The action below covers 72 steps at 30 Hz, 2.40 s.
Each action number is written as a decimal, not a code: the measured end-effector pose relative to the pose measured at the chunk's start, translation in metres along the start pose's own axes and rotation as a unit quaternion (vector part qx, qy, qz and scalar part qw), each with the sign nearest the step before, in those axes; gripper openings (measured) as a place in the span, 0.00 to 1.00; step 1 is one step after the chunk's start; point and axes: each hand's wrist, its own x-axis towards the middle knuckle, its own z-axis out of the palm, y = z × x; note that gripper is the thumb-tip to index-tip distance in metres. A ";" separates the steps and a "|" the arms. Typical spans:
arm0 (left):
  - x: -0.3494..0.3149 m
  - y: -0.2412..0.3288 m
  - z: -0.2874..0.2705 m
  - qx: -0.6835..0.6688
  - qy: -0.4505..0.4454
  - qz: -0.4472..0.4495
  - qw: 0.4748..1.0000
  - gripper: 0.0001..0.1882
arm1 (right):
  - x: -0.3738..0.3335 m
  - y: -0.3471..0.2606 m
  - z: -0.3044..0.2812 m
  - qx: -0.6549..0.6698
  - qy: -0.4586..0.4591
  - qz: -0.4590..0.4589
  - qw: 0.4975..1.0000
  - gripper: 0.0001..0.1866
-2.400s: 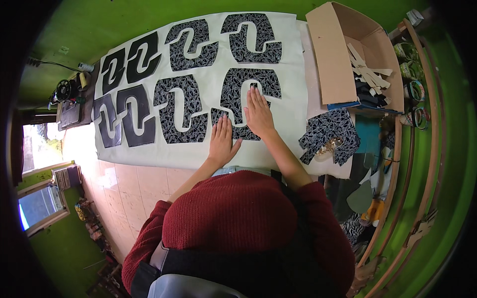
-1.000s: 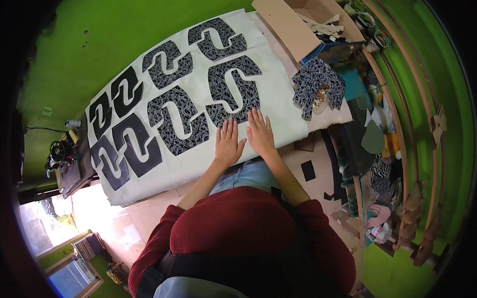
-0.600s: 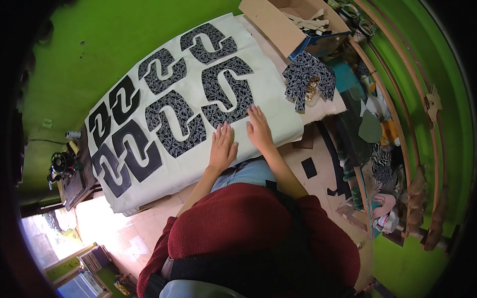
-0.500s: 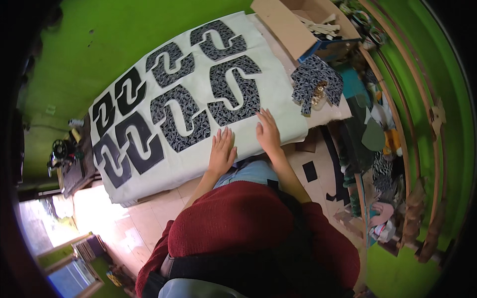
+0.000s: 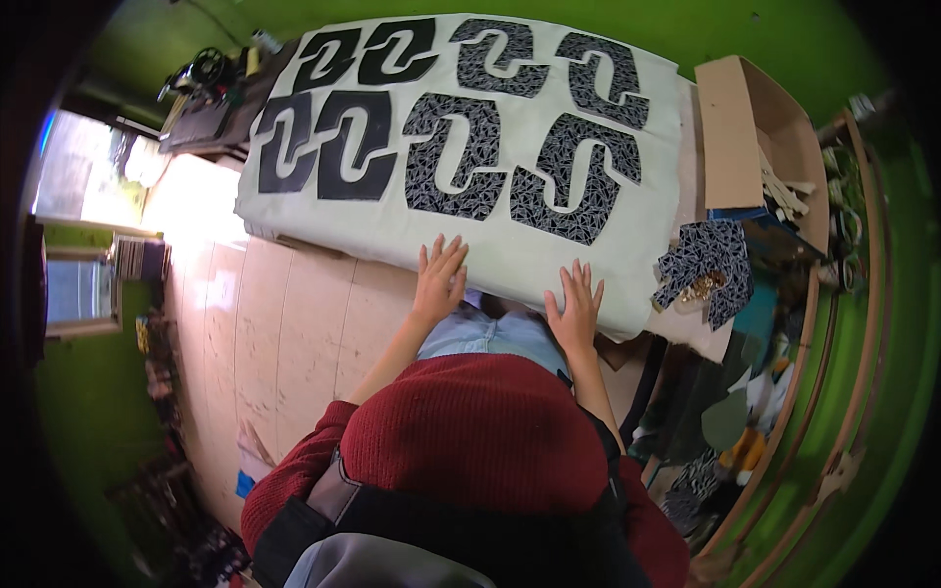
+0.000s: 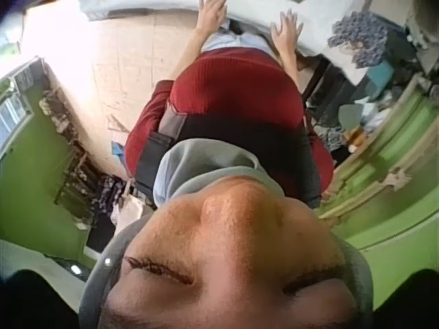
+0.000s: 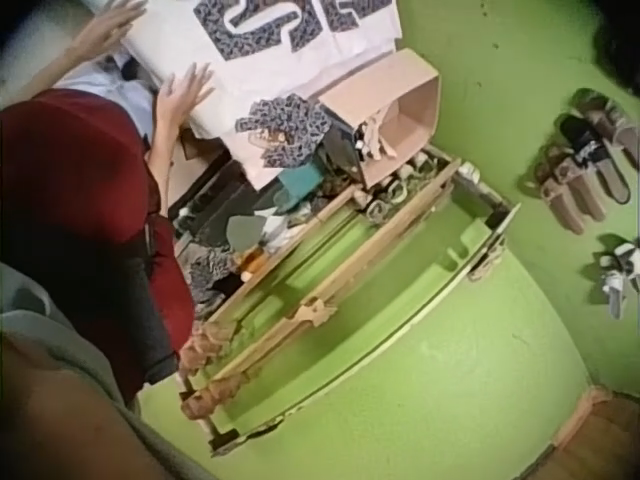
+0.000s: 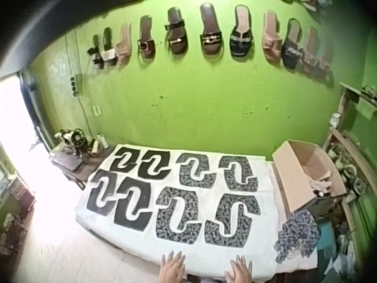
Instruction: Organizing and laying out patterned fabric pieces for shoe manufacturing on a work table.
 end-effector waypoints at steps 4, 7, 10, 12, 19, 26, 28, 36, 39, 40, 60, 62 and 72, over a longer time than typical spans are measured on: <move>-0.012 -0.012 -0.007 0.044 0.062 -0.084 0.994 0.24 | -0.004 0.003 -0.007 -0.004 -0.048 -0.034 0.998 0.25; -0.015 -0.028 -0.021 0.075 0.064 -0.118 0.988 0.25 | -0.004 0.015 -0.003 0.009 -0.022 -0.064 0.998 0.21; -0.018 -0.053 -0.038 0.117 0.037 -0.115 0.986 0.28 | -0.002 0.017 -0.003 0.023 -0.013 -0.065 0.998 0.15; -0.018 -0.071 -0.052 0.147 0.026 -0.115 0.982 0.30 | 0.000 0.016 -0.005 0.027 -0.007 -0.057 0.998 0.11; -0.014 -0.143 -0.115 0.188 0.062 -0.132 0.971 0.26 | 0.023 -0.001 -0.031 0.042 -0.007 0.009 0.999 0.07; -0.007 -0.195 -0.170 0.214 0.085 -0.137 0.963 0.20 | 0.055 -0.014 -0.056 -0.011 -0.004 0.096 0.995 0.06; 0.000 -0.209 -0.179 0.210 0.105 -0.132 0.963 0.15 | 0.065 -0.010 -0.057 -0.005 0.006 0.093 0.996 0.06; 0.056 -0.227 -0.208 0.178 0.067 -0.070 0.979 0.10 | 0.097 -0.010 -0.056 -0.125 -0.009 0.102 0.987 0.08; 0.077 -0.226 -0.211 0.161 0.055 -0.056 0.984 0.10 | 0.105 0.000 -0.045 -0.122 0.034 0.089 0.988 0.08; 0.083 -0.227 -0.213 0.166 0.037 -0.058 0.984 0.09 | 0.106 0.000 -0.041 -0.122 0.035 0.091 0.988 0.08; 0.135 -0.254 -0.187 0.192 0.078 0.017 0.978 0.08 | 0.113 0.017 0.008 -0.290 0.154 0.061 0.943 0.04; 0.127 -0.259 -0.186 0.190 0.073 0.011 0.979 0.09 | 0.108 0.018 0.010 -0.290 0.152 0.072 0.942 0.04; 0.086 -0.254 -0.187 0.173 0.115 -0.021 0.978 0.11 | 0.090 0.006 0.007 -0.255 0.178 0.086 0.946 0.08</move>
